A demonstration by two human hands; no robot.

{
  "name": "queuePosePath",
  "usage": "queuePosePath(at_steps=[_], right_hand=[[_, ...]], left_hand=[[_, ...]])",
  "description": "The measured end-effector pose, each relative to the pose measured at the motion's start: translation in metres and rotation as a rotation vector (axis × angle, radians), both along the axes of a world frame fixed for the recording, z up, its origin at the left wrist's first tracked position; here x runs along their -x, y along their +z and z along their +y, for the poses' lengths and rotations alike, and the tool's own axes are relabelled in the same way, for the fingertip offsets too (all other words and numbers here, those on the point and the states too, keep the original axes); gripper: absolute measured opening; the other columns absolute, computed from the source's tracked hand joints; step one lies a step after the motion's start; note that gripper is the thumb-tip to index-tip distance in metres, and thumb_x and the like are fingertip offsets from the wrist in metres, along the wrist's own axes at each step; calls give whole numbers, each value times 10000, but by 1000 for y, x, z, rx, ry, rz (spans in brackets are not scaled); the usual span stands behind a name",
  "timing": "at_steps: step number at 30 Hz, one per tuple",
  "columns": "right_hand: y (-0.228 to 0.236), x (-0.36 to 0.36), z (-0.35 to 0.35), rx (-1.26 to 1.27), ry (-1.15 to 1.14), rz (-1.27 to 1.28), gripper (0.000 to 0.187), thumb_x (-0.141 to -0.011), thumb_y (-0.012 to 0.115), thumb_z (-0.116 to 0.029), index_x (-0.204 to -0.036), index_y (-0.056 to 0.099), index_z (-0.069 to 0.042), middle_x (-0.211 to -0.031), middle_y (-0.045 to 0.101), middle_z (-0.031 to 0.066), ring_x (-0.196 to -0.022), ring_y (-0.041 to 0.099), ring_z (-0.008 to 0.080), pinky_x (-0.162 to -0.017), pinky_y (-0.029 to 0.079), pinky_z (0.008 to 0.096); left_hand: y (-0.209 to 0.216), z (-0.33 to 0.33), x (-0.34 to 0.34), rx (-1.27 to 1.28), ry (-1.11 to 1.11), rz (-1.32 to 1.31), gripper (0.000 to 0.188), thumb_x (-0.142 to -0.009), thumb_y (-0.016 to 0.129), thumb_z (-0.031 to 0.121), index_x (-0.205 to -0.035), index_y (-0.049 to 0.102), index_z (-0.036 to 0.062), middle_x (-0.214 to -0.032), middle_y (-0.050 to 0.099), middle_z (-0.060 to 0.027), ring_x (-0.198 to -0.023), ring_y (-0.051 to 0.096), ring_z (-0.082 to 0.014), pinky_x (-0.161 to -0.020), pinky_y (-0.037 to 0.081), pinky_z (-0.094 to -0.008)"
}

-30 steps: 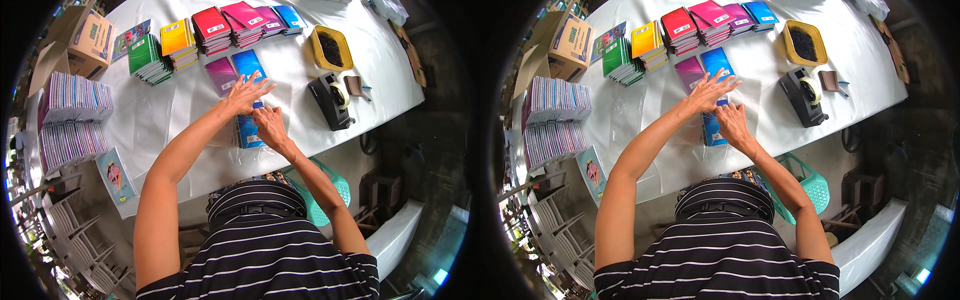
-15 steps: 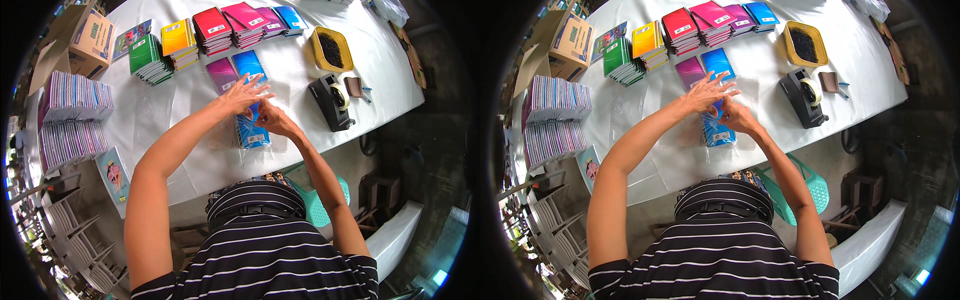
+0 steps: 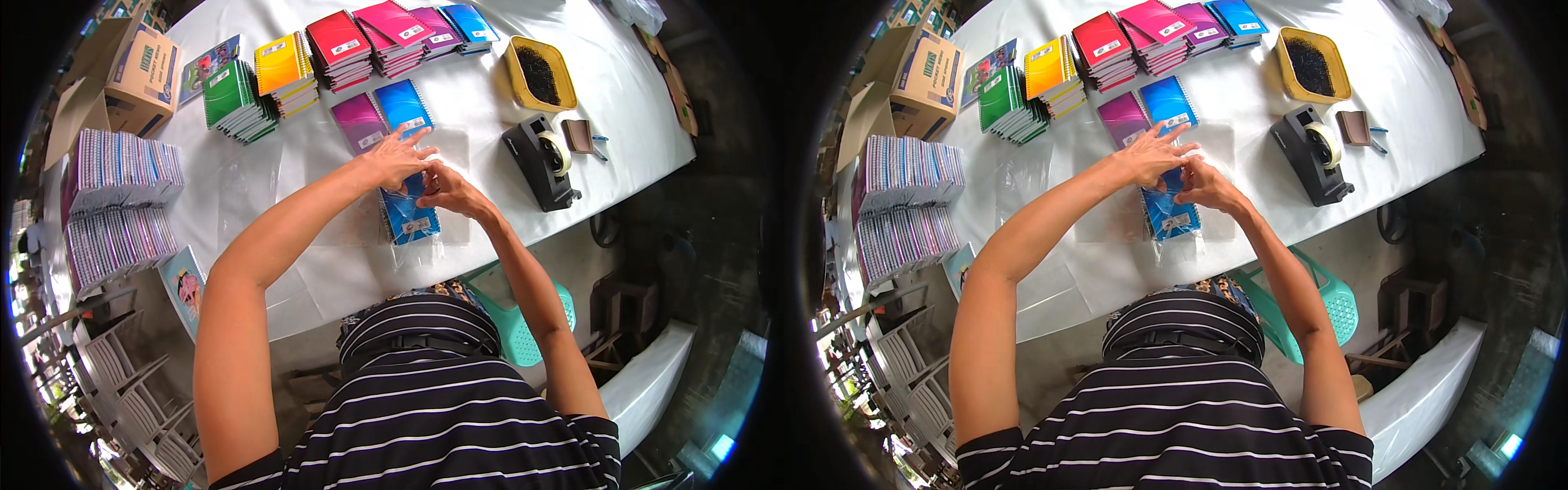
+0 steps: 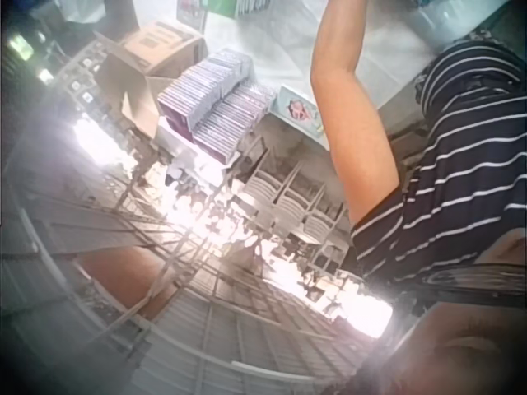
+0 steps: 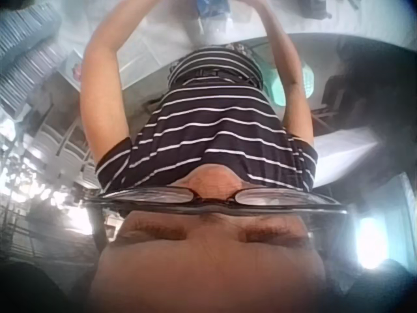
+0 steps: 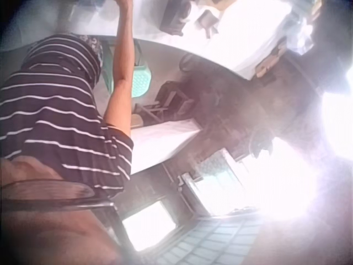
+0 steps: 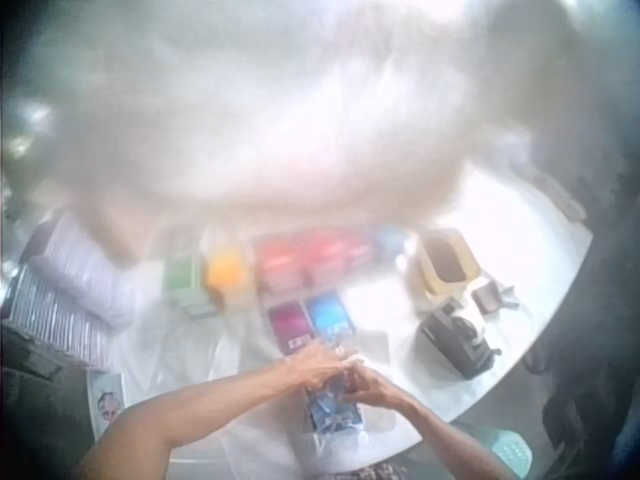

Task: The person sorts notebooks of different colors into a stack, places them inside a clear plastic sleeve, and uses a tape dispenser to seal the package.

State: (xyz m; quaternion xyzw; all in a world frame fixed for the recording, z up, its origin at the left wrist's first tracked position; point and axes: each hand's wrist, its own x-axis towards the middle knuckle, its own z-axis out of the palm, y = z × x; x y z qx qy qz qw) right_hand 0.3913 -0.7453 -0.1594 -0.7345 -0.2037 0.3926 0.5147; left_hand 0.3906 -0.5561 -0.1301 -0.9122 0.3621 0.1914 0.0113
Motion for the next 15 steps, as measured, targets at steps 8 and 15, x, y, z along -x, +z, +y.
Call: queuePosePath(at_steps=[8,15], right_hand=[[-23,-5,-1,16,-46,84,511,-645,782,1,-1055,477,-16,-906,489,27,-838,578,132,-739,502,280],[19,2,23,305,137,-494,572,-607,761,-87,-1102,497,24,-978,591,154,-852,631,258,-754,522,335]], left_hand=[[0,-4,-2,-7,22,96,864,-621,820,275,-1398,446,244,-1512,328,76,-1460,98,-278,-1147,140,-612],[-3,0,1,12,40,106,865,-622,822,254,-1399,441,259,-1503,342,93,-1457,113,-279,-1142,150,-620]])
